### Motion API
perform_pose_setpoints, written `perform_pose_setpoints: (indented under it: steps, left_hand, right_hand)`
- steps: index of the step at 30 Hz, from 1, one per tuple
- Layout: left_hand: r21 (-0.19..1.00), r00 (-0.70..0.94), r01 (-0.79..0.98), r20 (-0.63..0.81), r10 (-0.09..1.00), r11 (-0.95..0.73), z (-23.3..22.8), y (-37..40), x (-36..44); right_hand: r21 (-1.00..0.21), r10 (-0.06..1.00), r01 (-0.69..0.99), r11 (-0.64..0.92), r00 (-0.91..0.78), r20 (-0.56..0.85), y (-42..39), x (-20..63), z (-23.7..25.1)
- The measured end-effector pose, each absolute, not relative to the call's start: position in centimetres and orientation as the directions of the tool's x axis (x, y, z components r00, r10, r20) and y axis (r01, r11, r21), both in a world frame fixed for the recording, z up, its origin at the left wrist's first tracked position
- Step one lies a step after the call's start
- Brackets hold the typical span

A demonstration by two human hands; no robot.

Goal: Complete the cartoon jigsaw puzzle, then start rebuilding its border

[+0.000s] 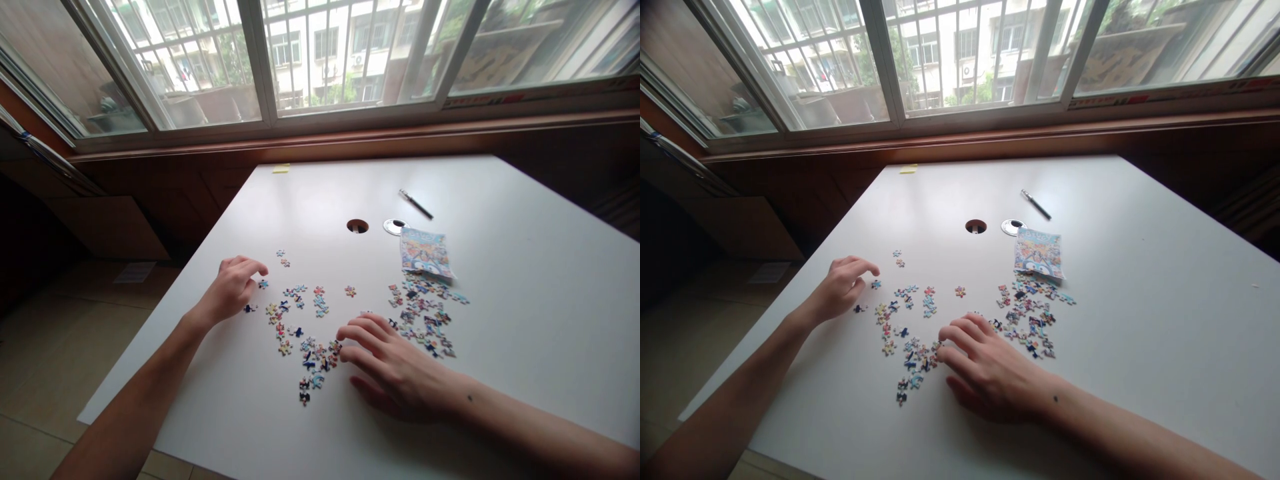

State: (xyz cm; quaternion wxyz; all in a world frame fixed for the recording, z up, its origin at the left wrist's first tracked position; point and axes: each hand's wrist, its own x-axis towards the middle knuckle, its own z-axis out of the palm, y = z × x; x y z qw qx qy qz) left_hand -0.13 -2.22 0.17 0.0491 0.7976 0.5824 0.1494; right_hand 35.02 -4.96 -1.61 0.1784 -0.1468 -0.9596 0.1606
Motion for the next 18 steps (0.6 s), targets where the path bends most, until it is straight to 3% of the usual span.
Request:
perform_pose_setpoints:
  steps: [5,10,18]
  left_hand:
    - [0.276,0.393,0.871,0.105,0.914,-0.406,-0.4,-1.7,1.1]
    - [0.266,0.296,0.903,0.184,0.937,-0.337,-1.3,-0.3,1.2]
    - [0.368,0.273,0.875,0.165,0.948,-0.316,-0.3,-0.8,-0.1]
  right_hand:
    - [-0.365,0.338,0.226,0.903,-0.899,0.28,-5.0,34.9,-1.5]
    - [-0.363,0.335,0.225,0.904,-0.9,0.277,-5.0,34.9,-1.4]
    - [-0.339,0.339,0.227,0.913,-0.884,0.321,-5.1,35.1,-1.7]
